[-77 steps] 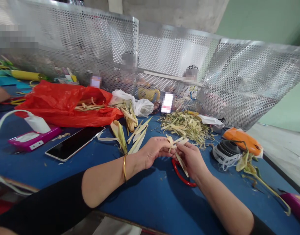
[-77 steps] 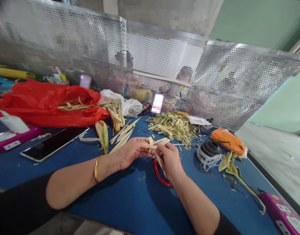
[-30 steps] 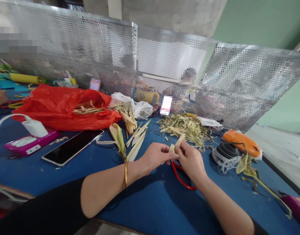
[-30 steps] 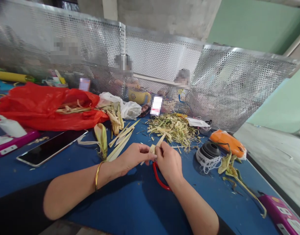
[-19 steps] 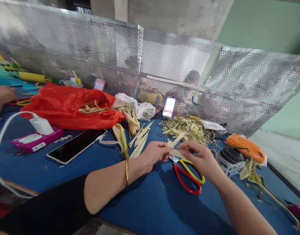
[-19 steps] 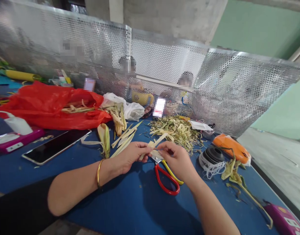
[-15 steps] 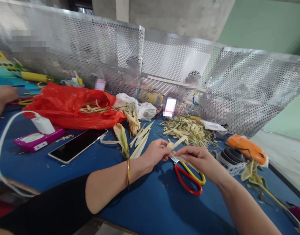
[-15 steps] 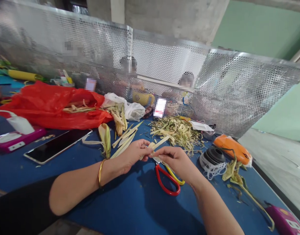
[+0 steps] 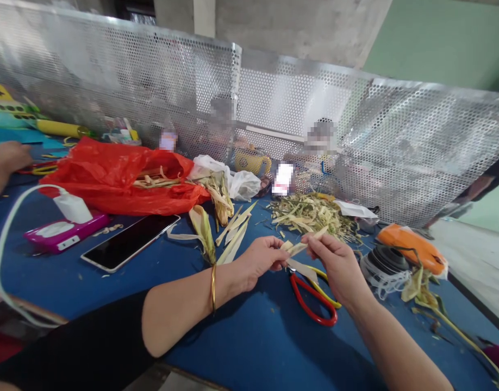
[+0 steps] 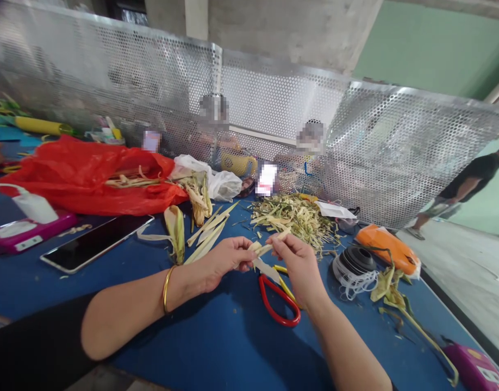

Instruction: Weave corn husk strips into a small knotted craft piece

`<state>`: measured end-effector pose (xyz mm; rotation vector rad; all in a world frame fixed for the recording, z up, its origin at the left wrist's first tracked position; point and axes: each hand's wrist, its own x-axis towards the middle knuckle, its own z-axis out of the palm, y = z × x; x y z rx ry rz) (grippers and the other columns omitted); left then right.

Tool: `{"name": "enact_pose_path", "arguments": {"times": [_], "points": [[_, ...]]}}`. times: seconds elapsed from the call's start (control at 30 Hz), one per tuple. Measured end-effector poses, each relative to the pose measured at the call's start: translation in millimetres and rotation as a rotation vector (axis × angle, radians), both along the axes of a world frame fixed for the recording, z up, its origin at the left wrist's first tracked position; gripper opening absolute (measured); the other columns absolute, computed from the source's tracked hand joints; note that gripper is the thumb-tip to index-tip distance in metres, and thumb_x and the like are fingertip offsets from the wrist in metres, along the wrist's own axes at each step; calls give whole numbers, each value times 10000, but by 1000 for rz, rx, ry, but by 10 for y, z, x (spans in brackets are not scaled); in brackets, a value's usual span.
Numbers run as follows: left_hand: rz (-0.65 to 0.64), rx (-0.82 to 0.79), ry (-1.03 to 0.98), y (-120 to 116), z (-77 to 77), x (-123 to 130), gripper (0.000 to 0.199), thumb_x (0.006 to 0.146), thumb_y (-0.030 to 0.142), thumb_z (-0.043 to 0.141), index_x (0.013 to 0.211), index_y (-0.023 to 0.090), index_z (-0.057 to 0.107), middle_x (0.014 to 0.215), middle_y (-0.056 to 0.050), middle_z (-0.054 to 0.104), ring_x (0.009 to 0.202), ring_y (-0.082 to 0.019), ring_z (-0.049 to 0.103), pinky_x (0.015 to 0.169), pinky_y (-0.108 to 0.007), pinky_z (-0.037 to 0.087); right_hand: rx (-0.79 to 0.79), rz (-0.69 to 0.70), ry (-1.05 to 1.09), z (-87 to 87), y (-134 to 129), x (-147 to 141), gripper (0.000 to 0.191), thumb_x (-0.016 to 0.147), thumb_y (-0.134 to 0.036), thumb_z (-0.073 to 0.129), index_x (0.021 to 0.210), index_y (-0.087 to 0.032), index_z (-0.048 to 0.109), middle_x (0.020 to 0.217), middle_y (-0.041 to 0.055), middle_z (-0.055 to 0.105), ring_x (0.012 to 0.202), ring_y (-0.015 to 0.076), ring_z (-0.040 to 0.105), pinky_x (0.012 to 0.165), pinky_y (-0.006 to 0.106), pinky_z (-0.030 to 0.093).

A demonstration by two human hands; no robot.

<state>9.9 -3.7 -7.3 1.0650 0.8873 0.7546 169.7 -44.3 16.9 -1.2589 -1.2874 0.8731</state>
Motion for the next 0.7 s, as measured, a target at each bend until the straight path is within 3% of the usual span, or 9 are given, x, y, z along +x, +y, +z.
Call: {"name": "enact_pose_path", "arguments": {"times": [0.17,0.27,0.4,0.7], "points": [[-2,1,0,28,-32,7,122,697,85,625,661,152,529,554,30,553,491,-57,480,548,-194,387,-71,80,-107,7,-16,-53,398,821,-545,553,652,-186,588,629,-3,538,604,127,468,598,258,372],[13,7,1,34,-39,8,133,691,74,628,639,151,532,543,27,550,481,-57,474,544,-199,389,-108,153,-366,4,0,-15,407,834,-488,504,551,-196,499,589,-10,476,596,131,445,590,262,349],[32,39,-1,23,-59,14,117,688,82,654,664,143,558,569,16,570,502,-66,498,546,-204,398,-106,153,-670,-23,22,22,383,829,-364,461,485,-196,449,615,3,469,629,140,470,628,269,351],[14,154,1,-19,-30,21,170,676,157,726,682,146,556,554,39,562,498,-72,488,516,-204,382,-133,177,-742,-102,39,20,359,828,-326,458,495,-192,451,641,5,488,618,132,478,604,256,355]]}}
